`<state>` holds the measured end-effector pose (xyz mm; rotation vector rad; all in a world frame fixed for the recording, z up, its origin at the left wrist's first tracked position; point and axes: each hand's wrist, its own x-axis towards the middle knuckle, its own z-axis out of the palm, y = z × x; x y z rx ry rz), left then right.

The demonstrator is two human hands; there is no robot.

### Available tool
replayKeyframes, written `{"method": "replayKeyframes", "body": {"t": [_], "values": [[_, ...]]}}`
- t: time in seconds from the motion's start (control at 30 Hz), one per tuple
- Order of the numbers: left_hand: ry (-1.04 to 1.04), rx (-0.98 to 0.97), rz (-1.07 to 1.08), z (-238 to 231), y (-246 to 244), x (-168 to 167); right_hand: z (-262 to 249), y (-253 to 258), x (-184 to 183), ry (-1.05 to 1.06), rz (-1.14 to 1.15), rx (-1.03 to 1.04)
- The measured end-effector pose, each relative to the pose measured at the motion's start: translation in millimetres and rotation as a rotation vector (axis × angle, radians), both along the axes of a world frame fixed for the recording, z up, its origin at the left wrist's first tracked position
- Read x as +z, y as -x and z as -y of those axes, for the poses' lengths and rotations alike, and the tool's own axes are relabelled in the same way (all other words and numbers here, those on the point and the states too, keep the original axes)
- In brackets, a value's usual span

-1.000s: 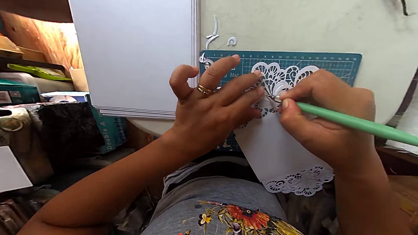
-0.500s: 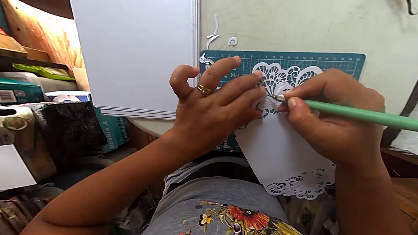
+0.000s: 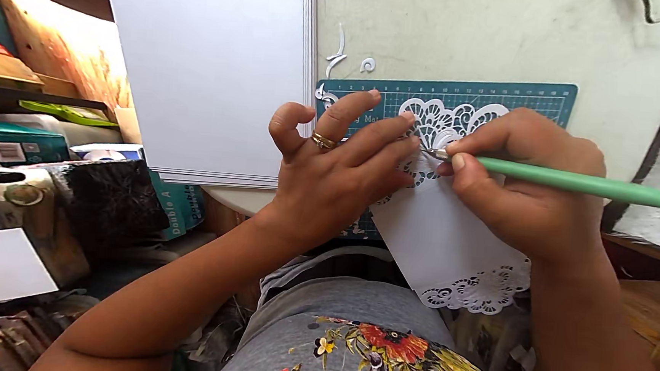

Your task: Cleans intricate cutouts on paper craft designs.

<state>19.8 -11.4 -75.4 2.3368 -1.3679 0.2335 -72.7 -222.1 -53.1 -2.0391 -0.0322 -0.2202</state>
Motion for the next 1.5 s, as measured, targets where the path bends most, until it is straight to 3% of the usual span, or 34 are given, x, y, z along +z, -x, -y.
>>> {"method": "replayKeyframes", "body": {"t": [0.47,1.1,1.2,1.33,1.4,1.5], "values": [[-0.026,-0.001,0.014,0,0,3,-1,1,4,0.142,0.027,0.021],[-0.027,0.012,0.029,0,1,3,-1,1,3,0.143,0.037,0.010],[-0.030,0.003,0.007,1,0,4,2,2,-3,0.040,0.065,0.017],[-0.004,0.082,-0.084,4,-1,13,8,6,-10,-0.339,0.129,-0.082],[-0.031,0.159,-0.157,8,-3,22,-1,12,-11,-0.374,0.167,-0.209],[-0.076,0.199,-0.292,15,-7,31,-19,25,-7,-0.264,0.149,-0.330]]}}
